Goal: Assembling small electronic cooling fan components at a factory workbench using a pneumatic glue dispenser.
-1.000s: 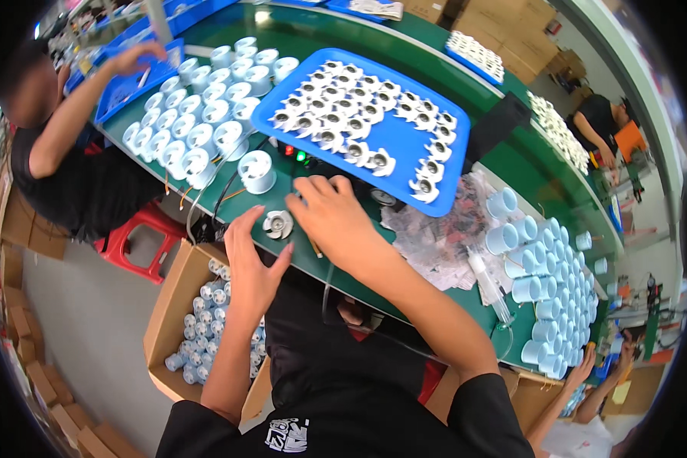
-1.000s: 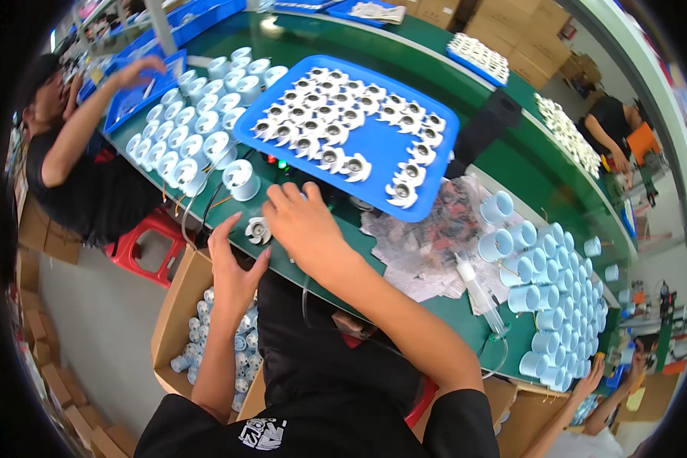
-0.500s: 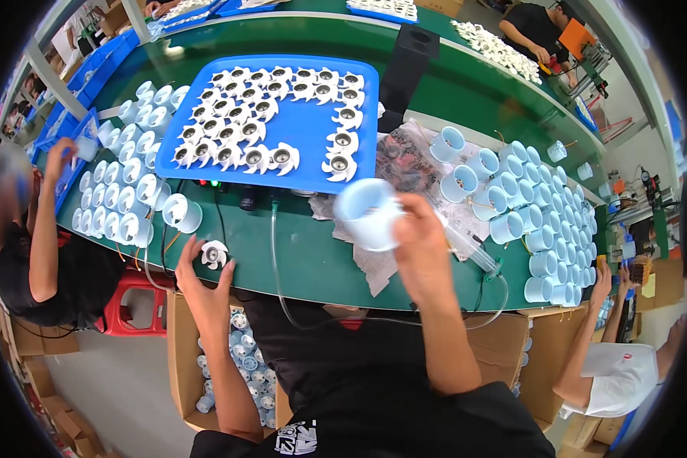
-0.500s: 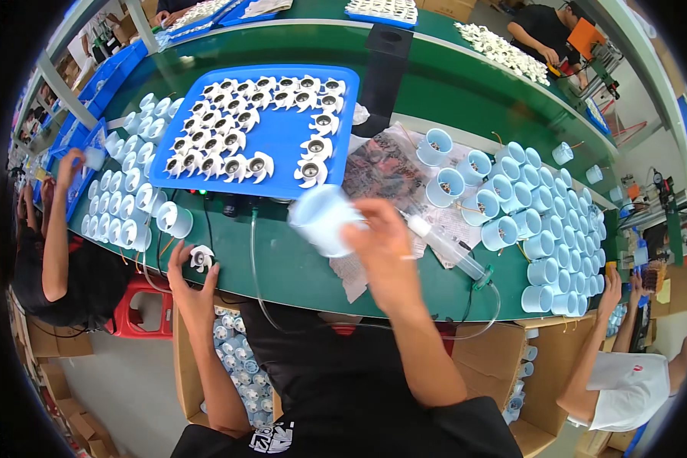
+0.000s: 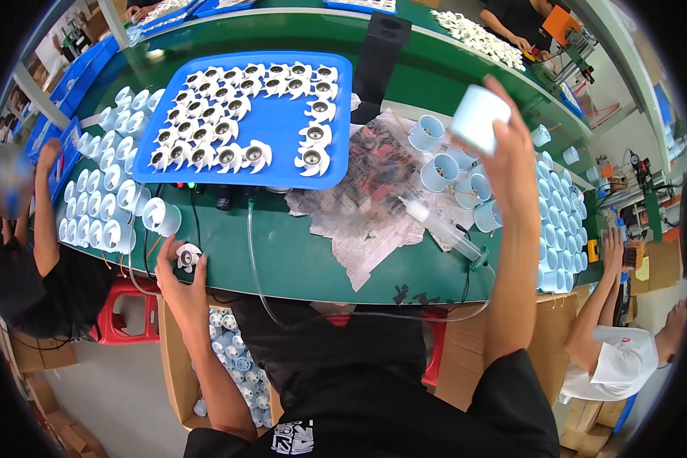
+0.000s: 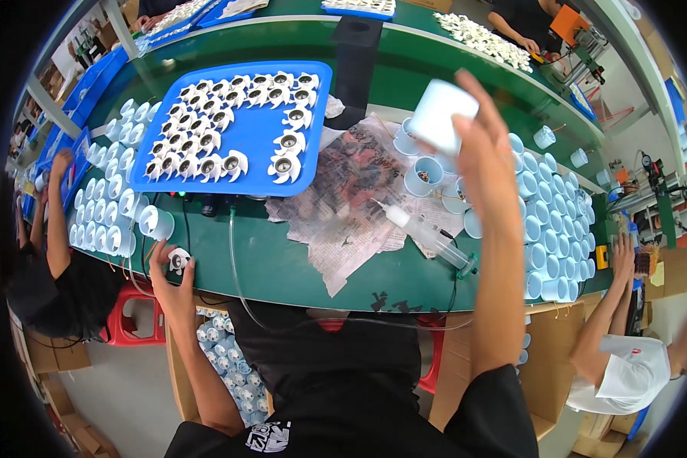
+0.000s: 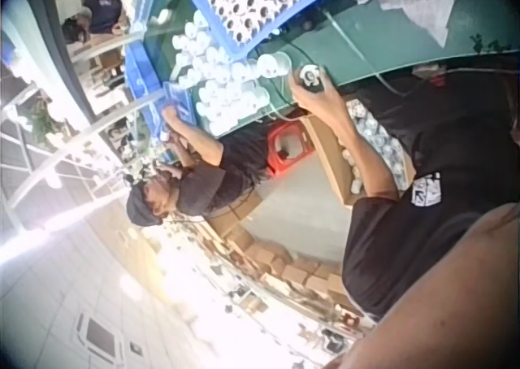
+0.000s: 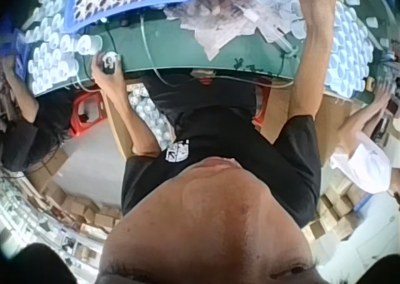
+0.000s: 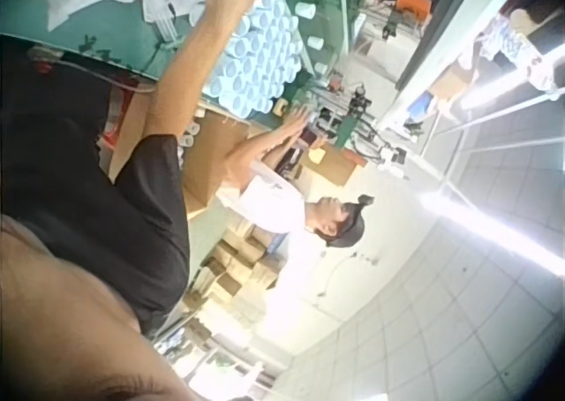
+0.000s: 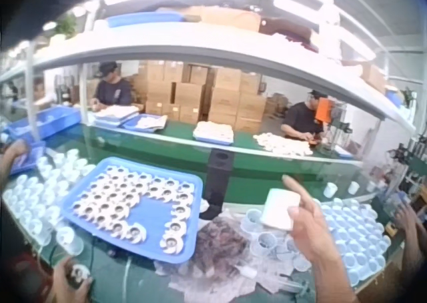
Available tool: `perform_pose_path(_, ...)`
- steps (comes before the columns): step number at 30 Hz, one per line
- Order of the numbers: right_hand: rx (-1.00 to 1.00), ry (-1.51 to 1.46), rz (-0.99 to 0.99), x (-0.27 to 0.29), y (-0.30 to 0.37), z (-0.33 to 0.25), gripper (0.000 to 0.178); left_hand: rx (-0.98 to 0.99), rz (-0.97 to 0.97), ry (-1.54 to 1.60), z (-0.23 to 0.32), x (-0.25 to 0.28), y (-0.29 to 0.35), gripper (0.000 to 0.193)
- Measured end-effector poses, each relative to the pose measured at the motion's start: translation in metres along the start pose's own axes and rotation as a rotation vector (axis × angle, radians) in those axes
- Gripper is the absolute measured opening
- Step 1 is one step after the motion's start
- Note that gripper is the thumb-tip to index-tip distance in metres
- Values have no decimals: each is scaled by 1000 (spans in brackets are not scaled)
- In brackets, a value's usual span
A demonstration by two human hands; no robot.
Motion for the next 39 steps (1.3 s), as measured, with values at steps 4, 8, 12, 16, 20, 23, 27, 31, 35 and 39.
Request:
perform_pose_path(4,-103,437,133,68,-103,48,50,-23,3,-37,5,6,-1,58)
perform_pose_path(8,-25,1081,56,112,-145,111,50,-41,60,57,10,13,0,56)
perform_pose_path(12,-97,1158,-178,104,-126,133,56,-102,57,140,43,21,-1,57)
perform_pose_path(16,-249,1195,-304,106,-119,121,71,-284,-30,212,98,11,-25,53)
perform_pose_path(20,-196,1065,-404,103,-113,93,96,-468,-91,176,147,-14,-60,52)
perform_pose_path(23,30,1066,-207,82,-64,25,69,-467,-175,291,168,-29,-48,54)
perform_pose_path(27,4,1125,199,128,52,-27,31,-445,-531,285,166,-74,-2,52)
perform_pose_path(31,-350,1208,811,154,183,-7,19,-525,-487,249,162,-75,2,50)
perform_pose_path(35,-538,1287,818,169,236,49,20,-547,-472,295,185,-73,-17,45)
perform_pose_path(39,-319,1166,786,135,241,47,10,-602,-647,271,184,-90,3,44)
Point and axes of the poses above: each hand's wrist, its own y-axis away from the middle knuckle, its own x-axis out of the back of the hand, z = x × y, the point moved 6 cm from there along -y, towards the middle knuckle, and after that the axes turned 9 degrees about -x, right-handed, at the moved point
